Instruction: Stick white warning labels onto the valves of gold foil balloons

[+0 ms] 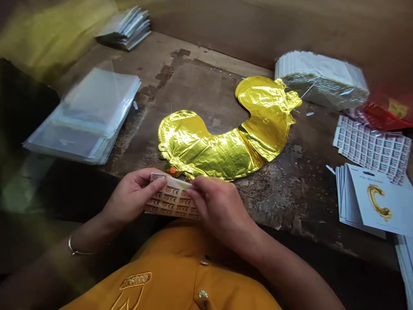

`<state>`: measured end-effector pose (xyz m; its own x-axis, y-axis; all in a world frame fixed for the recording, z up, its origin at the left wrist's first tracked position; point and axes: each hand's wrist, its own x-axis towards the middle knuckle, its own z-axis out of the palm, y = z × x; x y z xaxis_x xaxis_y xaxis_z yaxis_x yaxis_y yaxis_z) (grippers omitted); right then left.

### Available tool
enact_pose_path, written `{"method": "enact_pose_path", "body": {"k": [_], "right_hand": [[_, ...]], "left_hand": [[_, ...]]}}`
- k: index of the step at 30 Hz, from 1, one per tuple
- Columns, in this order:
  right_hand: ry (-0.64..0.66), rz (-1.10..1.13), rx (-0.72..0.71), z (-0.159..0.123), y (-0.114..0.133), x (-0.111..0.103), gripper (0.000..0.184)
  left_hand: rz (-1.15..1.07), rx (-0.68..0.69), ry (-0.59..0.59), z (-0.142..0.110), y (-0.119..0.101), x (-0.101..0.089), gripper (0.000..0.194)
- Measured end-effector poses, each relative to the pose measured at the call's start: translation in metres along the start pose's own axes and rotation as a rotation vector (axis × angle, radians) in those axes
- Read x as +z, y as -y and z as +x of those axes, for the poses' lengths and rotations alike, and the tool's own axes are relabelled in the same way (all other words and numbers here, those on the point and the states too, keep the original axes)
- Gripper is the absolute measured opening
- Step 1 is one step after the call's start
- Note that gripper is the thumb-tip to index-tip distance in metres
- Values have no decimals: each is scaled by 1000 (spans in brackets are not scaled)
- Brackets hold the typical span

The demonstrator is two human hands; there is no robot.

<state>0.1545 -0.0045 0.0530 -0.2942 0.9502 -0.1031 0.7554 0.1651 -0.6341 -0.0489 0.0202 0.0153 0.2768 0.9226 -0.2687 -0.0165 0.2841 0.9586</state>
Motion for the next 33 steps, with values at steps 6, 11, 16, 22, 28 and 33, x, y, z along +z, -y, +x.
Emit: {"method": "enact_pose_path", "body": {"k": [6,11,16,22,28,33], "right_hand": [[201,119,59,18,-20,-18,20],[-292,-128,-214,18,0,-5,15],[-280,-121,-279,22,12,15,16],[-266,-54,-233,29,10,21,9],[-395,-223,-376,25,4,27,9],[-381,-421,-590,22,-6,29,15]], "left_hand": [[-251,-146,13,-4,11,5,17],[-299,-143,-11,-7,13,11,12],[-263,-82,-16,-9,16,14,7],[-110,-15,-25,-8,18,13,7],[-55,26,-20,-8,18,13,13],[-89,1,-29,-7,17,14,15]]}}
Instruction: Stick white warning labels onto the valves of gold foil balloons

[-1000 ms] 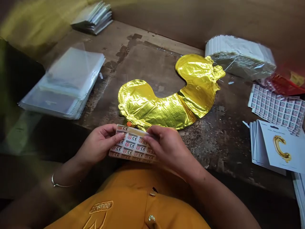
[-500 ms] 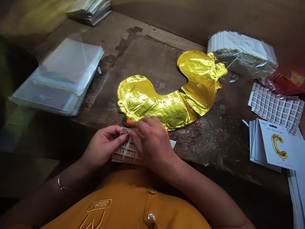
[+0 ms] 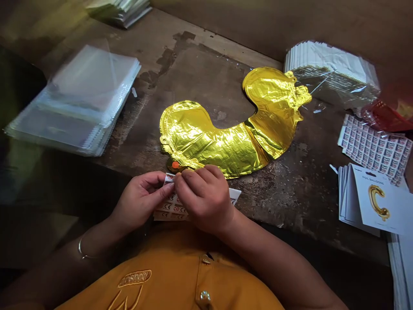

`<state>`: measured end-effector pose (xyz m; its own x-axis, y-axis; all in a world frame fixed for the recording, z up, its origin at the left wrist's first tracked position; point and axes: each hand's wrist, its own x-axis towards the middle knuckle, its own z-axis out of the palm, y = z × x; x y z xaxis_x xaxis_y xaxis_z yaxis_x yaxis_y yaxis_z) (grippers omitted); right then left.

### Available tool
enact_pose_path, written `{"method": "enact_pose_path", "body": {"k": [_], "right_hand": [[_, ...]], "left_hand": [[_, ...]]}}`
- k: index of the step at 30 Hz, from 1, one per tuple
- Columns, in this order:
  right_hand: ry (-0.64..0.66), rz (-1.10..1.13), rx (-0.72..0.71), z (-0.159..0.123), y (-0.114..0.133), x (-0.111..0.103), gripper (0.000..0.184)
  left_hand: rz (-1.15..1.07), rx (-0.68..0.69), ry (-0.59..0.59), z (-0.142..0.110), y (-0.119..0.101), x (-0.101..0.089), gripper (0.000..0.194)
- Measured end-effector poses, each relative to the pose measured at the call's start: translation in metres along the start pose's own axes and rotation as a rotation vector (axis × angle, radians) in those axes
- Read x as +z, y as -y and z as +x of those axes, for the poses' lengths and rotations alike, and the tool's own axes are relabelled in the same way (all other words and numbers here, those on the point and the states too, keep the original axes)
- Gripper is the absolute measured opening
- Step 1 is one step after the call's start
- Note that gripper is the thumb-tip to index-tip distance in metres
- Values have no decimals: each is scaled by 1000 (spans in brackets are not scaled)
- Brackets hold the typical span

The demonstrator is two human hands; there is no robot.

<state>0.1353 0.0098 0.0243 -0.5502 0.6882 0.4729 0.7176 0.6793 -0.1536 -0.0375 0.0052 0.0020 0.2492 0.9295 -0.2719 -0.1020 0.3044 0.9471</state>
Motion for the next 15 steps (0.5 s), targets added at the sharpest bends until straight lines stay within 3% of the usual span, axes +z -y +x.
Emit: {"method": "enact_pose_path", "body": {"k": [7,15], "right_hand": [[-24,-11,-94,5,-2,-3,15],[-55,-97,-179,6,-5,0,11]], "left_hand": [[-43,3,-2,0,-1,0,15],[-195,-101,7,1,2,0,18]]}}
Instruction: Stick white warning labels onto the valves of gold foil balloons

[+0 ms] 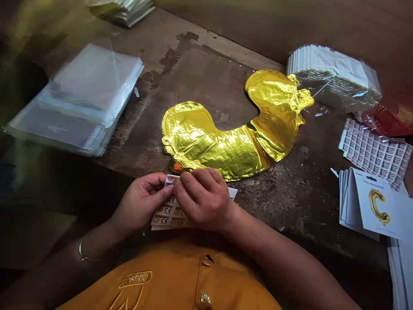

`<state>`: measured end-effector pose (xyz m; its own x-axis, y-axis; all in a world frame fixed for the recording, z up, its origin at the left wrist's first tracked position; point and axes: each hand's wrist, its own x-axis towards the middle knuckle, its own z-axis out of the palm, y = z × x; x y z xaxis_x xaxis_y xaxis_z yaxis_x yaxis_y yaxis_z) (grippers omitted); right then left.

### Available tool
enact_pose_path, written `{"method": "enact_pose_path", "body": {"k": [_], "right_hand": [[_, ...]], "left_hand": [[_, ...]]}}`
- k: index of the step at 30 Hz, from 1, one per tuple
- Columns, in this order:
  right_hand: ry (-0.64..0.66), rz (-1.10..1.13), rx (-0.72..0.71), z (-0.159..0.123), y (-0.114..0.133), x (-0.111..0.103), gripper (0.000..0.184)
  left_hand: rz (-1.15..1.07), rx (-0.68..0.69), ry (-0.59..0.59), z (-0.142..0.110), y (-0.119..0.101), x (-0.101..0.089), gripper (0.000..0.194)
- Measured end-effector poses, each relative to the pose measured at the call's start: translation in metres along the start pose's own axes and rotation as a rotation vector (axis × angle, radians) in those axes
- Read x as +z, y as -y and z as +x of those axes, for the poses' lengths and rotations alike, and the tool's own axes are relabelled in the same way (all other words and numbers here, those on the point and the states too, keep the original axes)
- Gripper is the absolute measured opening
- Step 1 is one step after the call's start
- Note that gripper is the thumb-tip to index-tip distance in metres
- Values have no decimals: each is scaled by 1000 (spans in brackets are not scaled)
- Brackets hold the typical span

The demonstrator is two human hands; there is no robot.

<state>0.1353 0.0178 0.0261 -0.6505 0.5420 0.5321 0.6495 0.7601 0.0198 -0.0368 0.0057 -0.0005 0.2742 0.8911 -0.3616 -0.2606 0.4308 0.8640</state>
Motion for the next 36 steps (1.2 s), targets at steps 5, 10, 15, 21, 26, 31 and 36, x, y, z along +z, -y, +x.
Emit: {"method": "enact_pose_path", "body": {"k": [5,10,15,21,26,31,36], "right_hand": [[73,228,134,3,14,-10,10],[-56,437,773,20,-3,-23,5],[47,832,1134,22,-27,4,19],[65,550,1023,11,-25,28,13],[58,473,975,15,-25,24,12],[64,459,930,16,-22,29,10],[61,428,917,16,-20,34,11]], "left_hand": [[6,-34,-3,0,-1,-3,22],[528,313,22,-3,-7,-15,11],[1127,953,137,14,-8,-35,14],[1317,980,230,30,4,-44,26],[1297,958,220,28,0,-42,24],[1380,974,224,29,-3,-40,23],[1398,976,222,29,-3,-40,19]]}}
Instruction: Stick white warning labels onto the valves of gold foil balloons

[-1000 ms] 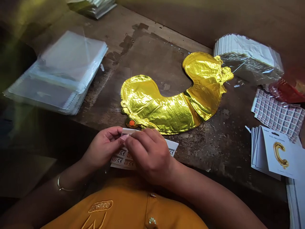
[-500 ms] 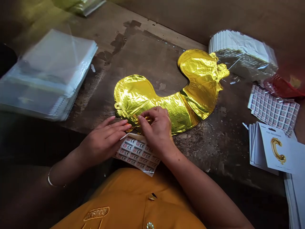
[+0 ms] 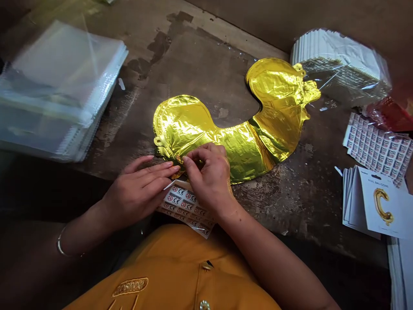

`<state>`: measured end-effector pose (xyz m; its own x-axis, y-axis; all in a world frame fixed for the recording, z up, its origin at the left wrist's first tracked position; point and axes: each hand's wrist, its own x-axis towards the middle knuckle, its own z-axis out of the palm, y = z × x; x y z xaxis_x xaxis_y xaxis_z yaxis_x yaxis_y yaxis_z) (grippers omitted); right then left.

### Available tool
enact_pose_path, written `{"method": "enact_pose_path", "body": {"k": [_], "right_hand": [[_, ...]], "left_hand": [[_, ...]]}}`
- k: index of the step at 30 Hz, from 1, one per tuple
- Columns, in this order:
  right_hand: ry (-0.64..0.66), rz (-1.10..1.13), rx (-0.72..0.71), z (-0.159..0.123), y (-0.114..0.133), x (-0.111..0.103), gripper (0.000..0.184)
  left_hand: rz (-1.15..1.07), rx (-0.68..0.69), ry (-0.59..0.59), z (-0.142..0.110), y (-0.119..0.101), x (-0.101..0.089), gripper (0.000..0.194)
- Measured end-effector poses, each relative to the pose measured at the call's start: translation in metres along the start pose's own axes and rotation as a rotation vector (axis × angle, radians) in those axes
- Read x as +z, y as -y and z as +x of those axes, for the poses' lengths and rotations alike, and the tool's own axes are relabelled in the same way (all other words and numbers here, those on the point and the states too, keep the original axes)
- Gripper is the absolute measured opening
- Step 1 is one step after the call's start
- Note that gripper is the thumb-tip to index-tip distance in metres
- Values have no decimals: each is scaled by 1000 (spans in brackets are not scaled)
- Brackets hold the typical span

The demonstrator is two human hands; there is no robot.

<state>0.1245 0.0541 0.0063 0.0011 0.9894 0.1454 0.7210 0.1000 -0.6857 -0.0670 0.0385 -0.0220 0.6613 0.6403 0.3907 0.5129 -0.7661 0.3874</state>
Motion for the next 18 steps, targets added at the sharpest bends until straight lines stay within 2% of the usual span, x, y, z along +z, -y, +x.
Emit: {"method": "enact_pose_path", "body": {"k": [18], "right_hand": [[26,-32,-7,1,1,1,12]], "left_hand": [[4,-2,-34,0,1,3,18]]}}
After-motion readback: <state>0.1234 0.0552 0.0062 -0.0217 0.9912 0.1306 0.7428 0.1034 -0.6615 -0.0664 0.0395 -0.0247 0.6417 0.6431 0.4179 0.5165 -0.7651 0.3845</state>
